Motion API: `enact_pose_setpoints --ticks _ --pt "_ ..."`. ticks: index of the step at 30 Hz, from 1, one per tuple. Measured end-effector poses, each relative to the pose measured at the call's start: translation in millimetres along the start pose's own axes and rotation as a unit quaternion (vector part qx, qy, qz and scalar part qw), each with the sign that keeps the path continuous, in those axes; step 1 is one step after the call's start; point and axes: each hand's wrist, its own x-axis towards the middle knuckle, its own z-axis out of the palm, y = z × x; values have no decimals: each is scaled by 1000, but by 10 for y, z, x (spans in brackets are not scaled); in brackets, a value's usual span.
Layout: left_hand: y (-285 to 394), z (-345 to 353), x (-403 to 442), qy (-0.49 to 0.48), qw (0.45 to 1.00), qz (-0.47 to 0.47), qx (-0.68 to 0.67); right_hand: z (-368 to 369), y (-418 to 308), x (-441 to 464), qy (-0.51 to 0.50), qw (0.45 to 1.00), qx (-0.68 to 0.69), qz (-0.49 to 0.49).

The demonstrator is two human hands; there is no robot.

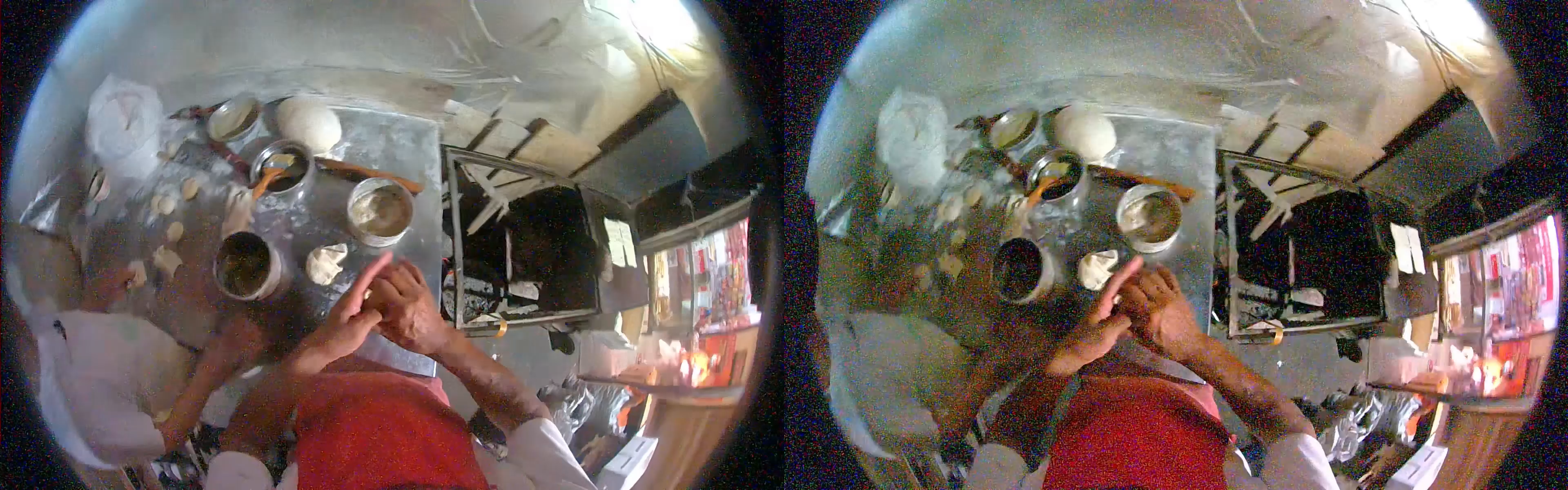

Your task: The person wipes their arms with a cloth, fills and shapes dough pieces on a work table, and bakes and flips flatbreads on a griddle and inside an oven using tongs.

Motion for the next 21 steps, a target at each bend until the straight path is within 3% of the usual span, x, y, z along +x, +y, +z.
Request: enact_pose_setpoints --ticks 1,3,5,7,8,9,11,12,14,15,17,18,19,20,21 --pt "5 19 19 -20 1000 5 -5 27 34 31 40 998 30 -28" --pt "98 100 -21 40 937 -91 -335 -46 -2 77 108 991 64 -41" --pt "242 179 60 74 950 -40 -299 -64 -19 88 134 990 37 -34" --pt "362 184 111 71 993 -15 -94 -49 49 24 152 982 90 -64" --pt "300 134 118 54 998 5 -43 -146 -4 -25 148 985 76 -36" --pt "332 130 134 31 995 -24 -94 -223 -41 -51 142 988 66 -15" --pt "306 132 225 -29 996 66 48 -251 -20 -100 157 987 36 -5" --pt "372 221 228 -41 996 67 48 -256 -26 -141 162 987 17 -14" --pt "525 391 275 -42 968 -77 -235 -256 37 -211 197 980 27 -19" --pt "465 391 276 -50 968 -74 -233 -265 62 -242 225 973 46 -27" --pt "165 341 266 -181 837 -43 -515 -376 28 -273 254 965 64 -7" --pt "-105 327 310 -194 823 -46 -532 -421 13 -279 275 953 112 57" --pt "50 451 312 -202 821 -46 -532 -452 -14 -294 294 934 161 120" --pt "314 667 259 -77 861 -103 -493 -475 -58 -310 284 918 207 185" --pt "458 790 210 52 882 -158 -442 -462 -74 -320 287 917 203 189"
